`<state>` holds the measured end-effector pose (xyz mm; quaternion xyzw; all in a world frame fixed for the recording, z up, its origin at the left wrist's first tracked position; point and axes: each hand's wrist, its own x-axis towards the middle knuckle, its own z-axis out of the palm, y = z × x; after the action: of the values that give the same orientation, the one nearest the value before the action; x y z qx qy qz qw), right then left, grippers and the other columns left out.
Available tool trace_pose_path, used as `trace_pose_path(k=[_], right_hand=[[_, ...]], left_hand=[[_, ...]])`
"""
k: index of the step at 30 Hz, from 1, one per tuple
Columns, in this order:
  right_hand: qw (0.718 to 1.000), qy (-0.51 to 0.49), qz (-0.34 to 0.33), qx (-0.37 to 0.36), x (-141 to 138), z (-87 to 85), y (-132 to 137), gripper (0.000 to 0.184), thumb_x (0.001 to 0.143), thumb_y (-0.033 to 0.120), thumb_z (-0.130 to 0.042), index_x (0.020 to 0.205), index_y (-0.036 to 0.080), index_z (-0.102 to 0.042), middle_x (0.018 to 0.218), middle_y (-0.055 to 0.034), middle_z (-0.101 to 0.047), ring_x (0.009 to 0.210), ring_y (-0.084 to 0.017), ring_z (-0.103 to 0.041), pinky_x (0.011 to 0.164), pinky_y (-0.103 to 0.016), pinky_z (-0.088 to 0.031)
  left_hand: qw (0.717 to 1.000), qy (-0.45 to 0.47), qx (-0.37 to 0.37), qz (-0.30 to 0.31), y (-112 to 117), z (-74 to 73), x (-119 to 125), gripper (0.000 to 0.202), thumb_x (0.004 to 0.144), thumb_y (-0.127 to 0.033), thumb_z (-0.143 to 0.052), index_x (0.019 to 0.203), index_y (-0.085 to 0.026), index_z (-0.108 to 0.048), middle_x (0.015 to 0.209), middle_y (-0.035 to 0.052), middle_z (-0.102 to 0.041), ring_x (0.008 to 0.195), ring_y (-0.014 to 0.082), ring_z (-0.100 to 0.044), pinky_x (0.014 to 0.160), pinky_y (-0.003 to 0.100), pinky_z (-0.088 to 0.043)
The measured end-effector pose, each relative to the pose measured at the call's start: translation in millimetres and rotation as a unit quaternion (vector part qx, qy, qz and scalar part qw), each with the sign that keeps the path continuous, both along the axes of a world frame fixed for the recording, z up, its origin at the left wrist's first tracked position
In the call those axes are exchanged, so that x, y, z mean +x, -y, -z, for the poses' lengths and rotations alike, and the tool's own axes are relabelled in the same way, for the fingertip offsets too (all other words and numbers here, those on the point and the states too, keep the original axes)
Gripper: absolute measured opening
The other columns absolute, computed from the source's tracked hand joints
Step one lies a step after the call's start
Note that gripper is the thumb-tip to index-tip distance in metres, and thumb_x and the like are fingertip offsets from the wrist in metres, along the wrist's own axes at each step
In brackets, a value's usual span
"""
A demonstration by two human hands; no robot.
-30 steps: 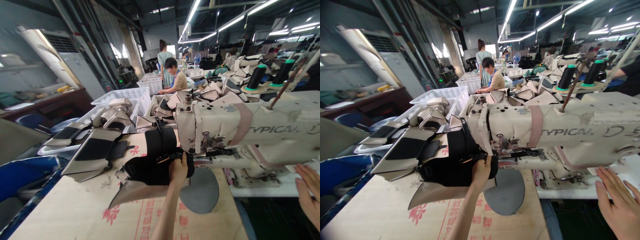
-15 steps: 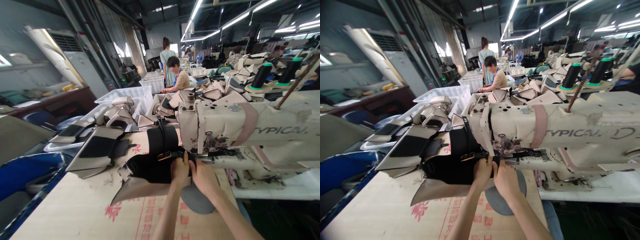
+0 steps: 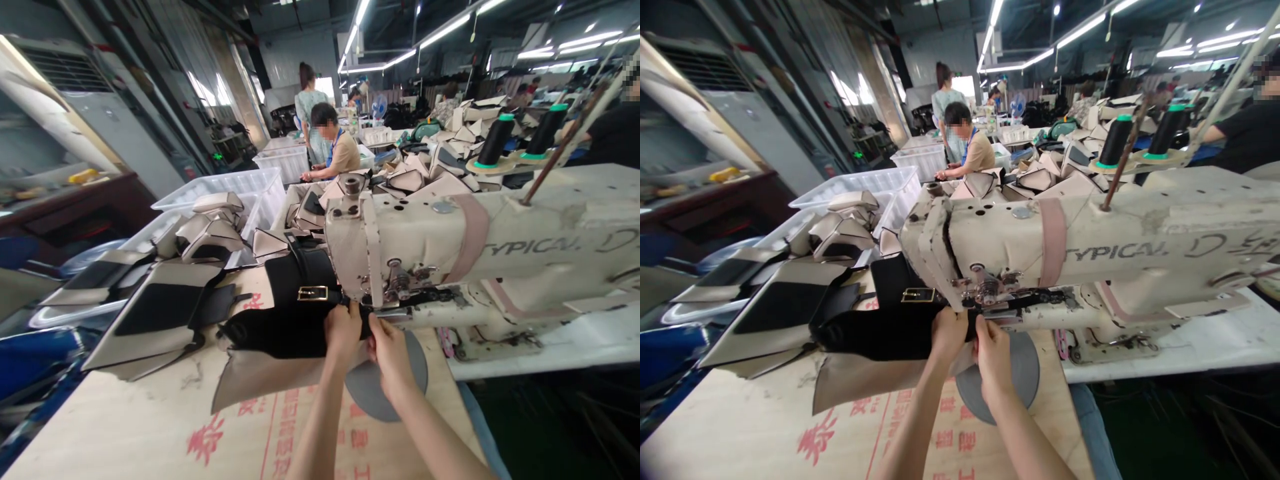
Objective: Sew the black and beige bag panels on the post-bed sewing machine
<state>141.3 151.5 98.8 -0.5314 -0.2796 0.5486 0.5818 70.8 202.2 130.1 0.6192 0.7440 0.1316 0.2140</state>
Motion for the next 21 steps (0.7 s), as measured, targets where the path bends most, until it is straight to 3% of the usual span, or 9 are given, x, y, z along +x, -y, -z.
trace_pose_path(k=[5, 13, 21], right_hand=[[0.999, -0.026, -0.01, 0.018, 10, -0.2, 2, 0.038, 0.07, 0.042, -0.056, 0.049, 0.019, -0.035, 0.042, 0.0081, -0.03, 0.038, -0.006, -0.026, 0.037, -0.019, -0.018], [1.0, -0.009, 0.028, 0.01, 0, 5.7, -3, 0.038, 0.075, 0.044, -0.051, 0.049, 0.019, -0.038, 0.039, 0.0073, -0.034, 0.034, -0.006, -0.031, 0.036, -0.02, -0.021], [0.999, 0.029, -0.001, 0.017, 6, 3.6, -1, 0.044, 0.076, 0.05, -0.049, 0.049, 0.018, -0.037, 0.039, 0.0068, -0.035, 0.033, -0.006, -0.031, 0.034, -0.019, -0.02]], left_hand=[[1.0, 0.008, 0.005, 0.01, -5, 1.4, -3, 0.041, 0.087, -0.031, -0.032, 0.086, -0.008, -0.066, 0.092, 0.0186, -0.066, 0.089, 0.0206, -0.062, 0.061, 0.022, -0.036], [0.999, 0.019, 0.021, 0.019, -11, 7.3, -5, 0.042, 0.087, -0.029, -0.03, 0.084, -0.006, -0.065, 0.089, 0.0187, -0.066, 0.084, 0.0198, -0.062, 0.057, 0.021, -0.035], [0.998, 0.037, 0.033, 0.039, -10, 8.6, -8, 0.038, 0.086, -0.027, -0.031, 0.084, -0.01, -0.065, 0.088, 0.0157, -0.067, 0.085, 0.0189, -0.062, 0.06, 0.02, -0.037]])
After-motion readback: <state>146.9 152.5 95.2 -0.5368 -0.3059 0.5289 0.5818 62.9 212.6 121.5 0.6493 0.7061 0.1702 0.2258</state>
